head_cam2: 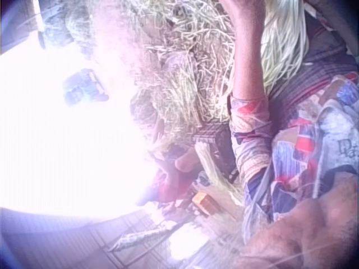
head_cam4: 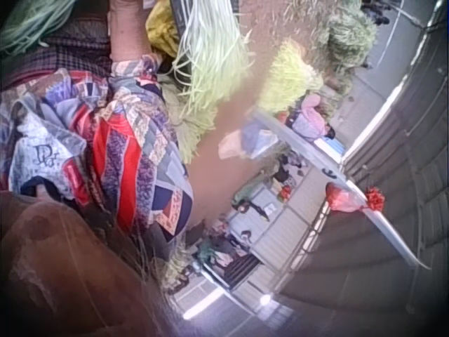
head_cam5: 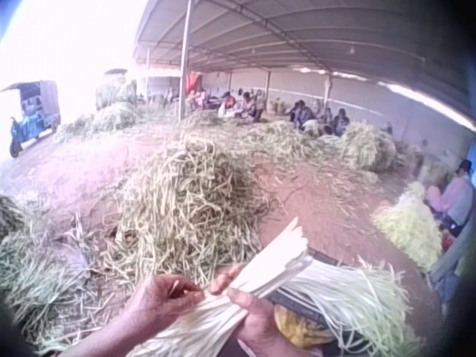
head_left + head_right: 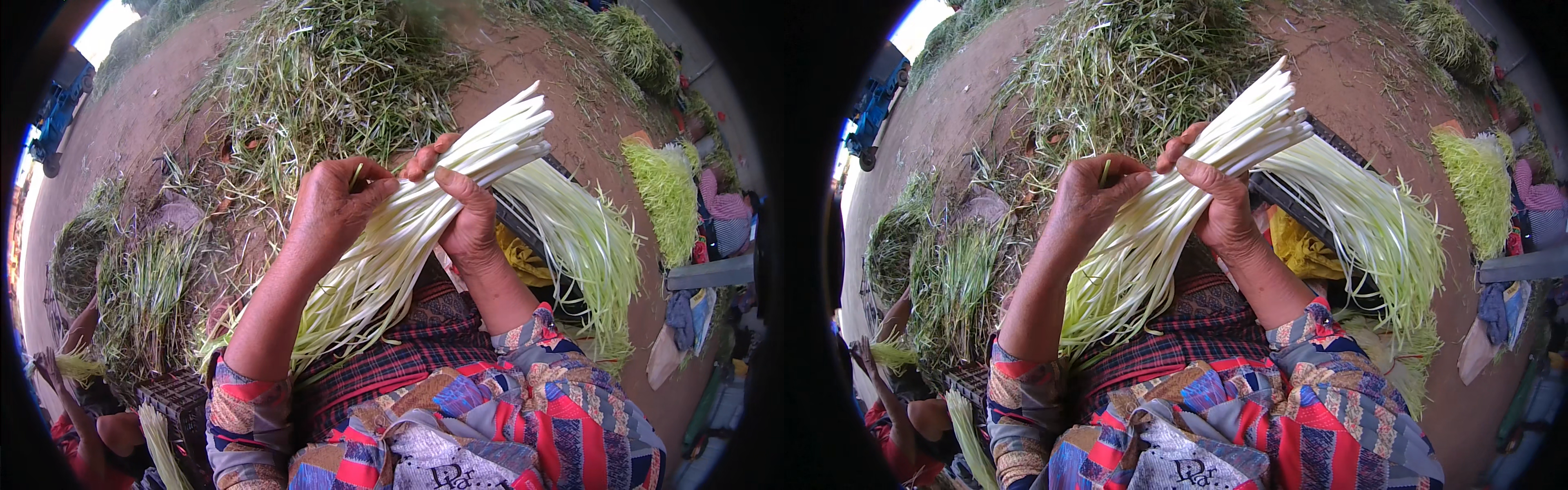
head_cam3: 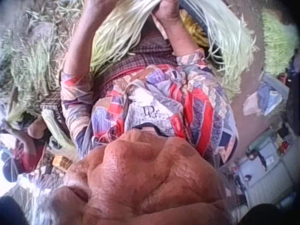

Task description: The person sits on the ground and processes long green vegetables by hand, stripping outer layers and aligning the stalks into a neat bundle.

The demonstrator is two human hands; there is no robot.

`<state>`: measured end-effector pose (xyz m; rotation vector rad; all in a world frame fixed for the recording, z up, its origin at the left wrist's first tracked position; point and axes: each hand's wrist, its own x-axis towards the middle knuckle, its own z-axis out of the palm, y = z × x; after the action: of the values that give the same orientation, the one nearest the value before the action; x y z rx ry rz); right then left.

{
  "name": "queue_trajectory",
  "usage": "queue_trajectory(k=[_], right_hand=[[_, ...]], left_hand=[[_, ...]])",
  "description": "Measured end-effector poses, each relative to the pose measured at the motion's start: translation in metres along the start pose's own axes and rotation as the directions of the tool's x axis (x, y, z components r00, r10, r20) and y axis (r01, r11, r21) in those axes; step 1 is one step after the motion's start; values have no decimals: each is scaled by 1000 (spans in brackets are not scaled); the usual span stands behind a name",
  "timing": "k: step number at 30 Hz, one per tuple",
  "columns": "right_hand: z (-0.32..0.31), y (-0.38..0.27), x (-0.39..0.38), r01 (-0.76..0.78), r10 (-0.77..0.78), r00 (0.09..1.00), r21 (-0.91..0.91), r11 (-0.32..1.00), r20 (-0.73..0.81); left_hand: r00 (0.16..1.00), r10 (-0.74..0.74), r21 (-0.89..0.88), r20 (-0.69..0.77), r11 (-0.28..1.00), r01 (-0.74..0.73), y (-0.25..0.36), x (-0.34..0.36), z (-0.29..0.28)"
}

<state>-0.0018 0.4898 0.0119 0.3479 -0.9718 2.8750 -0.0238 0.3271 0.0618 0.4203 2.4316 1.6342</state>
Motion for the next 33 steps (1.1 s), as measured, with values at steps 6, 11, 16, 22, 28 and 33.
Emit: queue_trajectory(k=[6,11,16,22,28,33], right_hand=[[5,-7,1,-50,51,999,82,995,-11],[8,-14,3,-126,128,991,-44,991,48],[5,-12,7,-50,63,991,-111,992,117],[0,-10,8,-61,66,995,-78,995,70],[-7,-6,7,-79,79,997,-24,997,11],[-13,-3,7,-69,70,996,30,997,-46]], left_hand=[[985,111,-67,-132,990,-120,11,1,6],[979,68,-273,-190,954,-119,47,10,-7],[983,45,-571,-177,809,-140,82,17,-28],[929,267,-803,-255,477,-357,69,1,-163],[689,9,-496,-725,688,-531,-23,-111,-349],[377,-48,-94,-925,990,-105,-68,-195,-385]])
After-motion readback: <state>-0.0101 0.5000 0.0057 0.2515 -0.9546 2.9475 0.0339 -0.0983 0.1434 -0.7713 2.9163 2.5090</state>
